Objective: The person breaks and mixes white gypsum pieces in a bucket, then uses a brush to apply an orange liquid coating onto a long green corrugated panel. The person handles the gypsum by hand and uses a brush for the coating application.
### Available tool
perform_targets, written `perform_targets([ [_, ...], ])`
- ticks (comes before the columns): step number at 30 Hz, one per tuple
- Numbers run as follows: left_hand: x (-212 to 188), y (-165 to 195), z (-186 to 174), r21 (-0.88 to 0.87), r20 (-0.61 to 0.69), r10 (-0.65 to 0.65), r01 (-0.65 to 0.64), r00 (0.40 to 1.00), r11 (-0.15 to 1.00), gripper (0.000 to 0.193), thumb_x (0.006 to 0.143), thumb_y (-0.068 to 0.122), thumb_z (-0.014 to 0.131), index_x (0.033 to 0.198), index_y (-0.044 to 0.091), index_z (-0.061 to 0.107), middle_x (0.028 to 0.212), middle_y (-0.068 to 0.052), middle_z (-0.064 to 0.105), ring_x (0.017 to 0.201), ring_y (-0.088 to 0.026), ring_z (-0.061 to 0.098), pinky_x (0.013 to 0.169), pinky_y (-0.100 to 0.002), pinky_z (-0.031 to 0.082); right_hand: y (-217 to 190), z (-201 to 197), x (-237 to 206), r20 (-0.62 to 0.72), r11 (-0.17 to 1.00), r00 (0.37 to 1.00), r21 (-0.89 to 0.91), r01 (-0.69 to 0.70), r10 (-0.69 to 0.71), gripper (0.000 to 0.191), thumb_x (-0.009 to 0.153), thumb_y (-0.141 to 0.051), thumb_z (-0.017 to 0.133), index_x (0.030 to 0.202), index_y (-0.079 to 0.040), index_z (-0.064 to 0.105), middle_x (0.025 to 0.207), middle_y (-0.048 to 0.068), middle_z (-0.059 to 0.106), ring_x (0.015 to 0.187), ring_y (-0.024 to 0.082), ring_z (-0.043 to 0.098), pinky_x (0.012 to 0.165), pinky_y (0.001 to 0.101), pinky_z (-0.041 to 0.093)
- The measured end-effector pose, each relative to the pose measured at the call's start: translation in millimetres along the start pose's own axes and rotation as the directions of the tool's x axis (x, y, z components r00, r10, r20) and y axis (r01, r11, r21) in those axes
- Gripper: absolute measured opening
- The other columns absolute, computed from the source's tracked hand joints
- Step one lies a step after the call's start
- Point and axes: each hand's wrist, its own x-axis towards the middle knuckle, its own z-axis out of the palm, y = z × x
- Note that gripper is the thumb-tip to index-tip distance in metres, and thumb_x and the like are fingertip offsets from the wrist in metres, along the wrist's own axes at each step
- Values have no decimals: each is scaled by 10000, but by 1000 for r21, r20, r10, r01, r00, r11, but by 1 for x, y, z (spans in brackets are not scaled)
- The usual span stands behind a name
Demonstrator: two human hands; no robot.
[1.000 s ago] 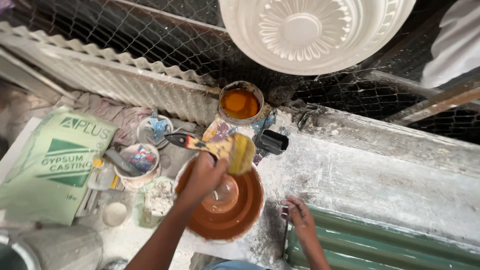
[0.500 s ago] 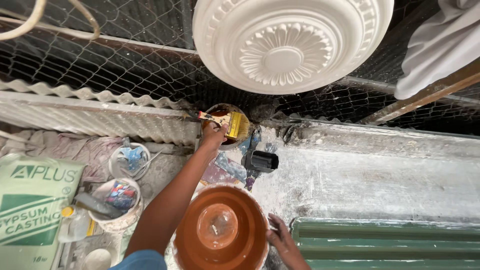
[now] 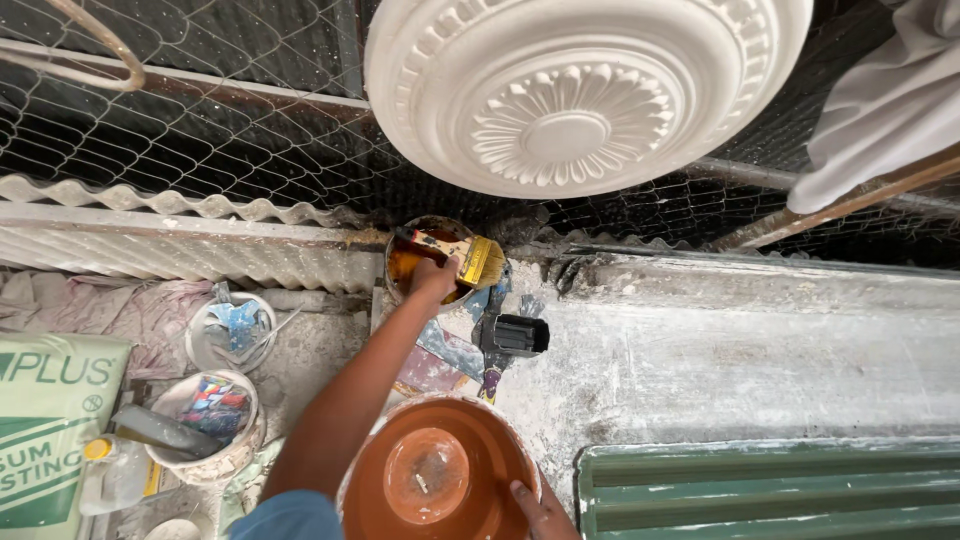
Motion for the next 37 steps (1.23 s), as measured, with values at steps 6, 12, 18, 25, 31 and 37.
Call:
perform_targets([
  [6, -127, -18, -113, 230, 130, 269, -293, 954, 928, 577, 1041, 430, 475, 1463, 38, 512, 1462, -177, 579, 1347, -277, 569, 1118, -409, 445, 4, -4, 8, 71, 995, 993, -16, -97, 98, 679, 925, -250, 631, 1511, 11, 410, 1461, 181, 586, 1355, 267, 526, 1171, 374, 353],
  [12, -310, -112, -151, -58, -16, 116, -117, 993, 991, 698, 1036, 525, 408, 1554, 57, 390, 1565, -89, 455, 1435, -178, 410, 1150, -329, 305, 13, -12, 5, 63, 975, 973, -12, -221, 221, 640, 894, -193, 613, 1411, 21, 302, 1208, 232, 669, 1145, 303, 614, 1082, 373, 431],
  [18, -387, -120, -64, -92, -265, 34, -60, 964, 994, 672, 980, 419, 522, 1517, 42, 382, 1392, -157, 583, 1262, -204, 561, 1060, -351, 430, 9, -54, -28, 58, 996, 995, -33, -81, 83, 568, 851, -164, 593, 1366, 40, 466, 1158, 203, 670, 1063, 298, 628, 984, 409, 501],
  [25, -434, -81, 43, 42, -42, 192, -190, 981, 981, 490, 1040, 362, 471, 1400, 29, 474, 1244, -156, 641, 1126, -185, 581, 977, -332, 476, 28, -168, -143, -75, 992, 991, 63, 112, -107, 650, 886, -192, 574, 1493, -29, 409, 1302, 187, 660, 1187, 269, 630, 1040, 377, 474],
  [31, -490, -102, 227, -11, 227, 160, -162, 961, 987, 485, 1026, 336, 456, 1422, 61, 504, 1309, -129, 655, 1170, -179, 608, 1002, -323, 479, 97, -291, -265, -389, 815, 920, 517, 262, -49, 769, 824, -89, 538, 1561, -78, 316, 1491, 167, 547, 1351, 287, 541, 1122, 402, 402],
  [37, -551, -178, 417, -52, 514, 216, -221, 830, 974, 521, 1042, 379, 464, 1469, 83, 506, 1451, -135, 604, 1335, -216, 546, 1124, -335, 390, 161, -427, -380, -723, 641, 691, 521, 564, -21, 854, 743, -11, 502, 1581, -52, 344, 1504, 205, 541, 1360, 344, 535, 1125, 445, 393],
])
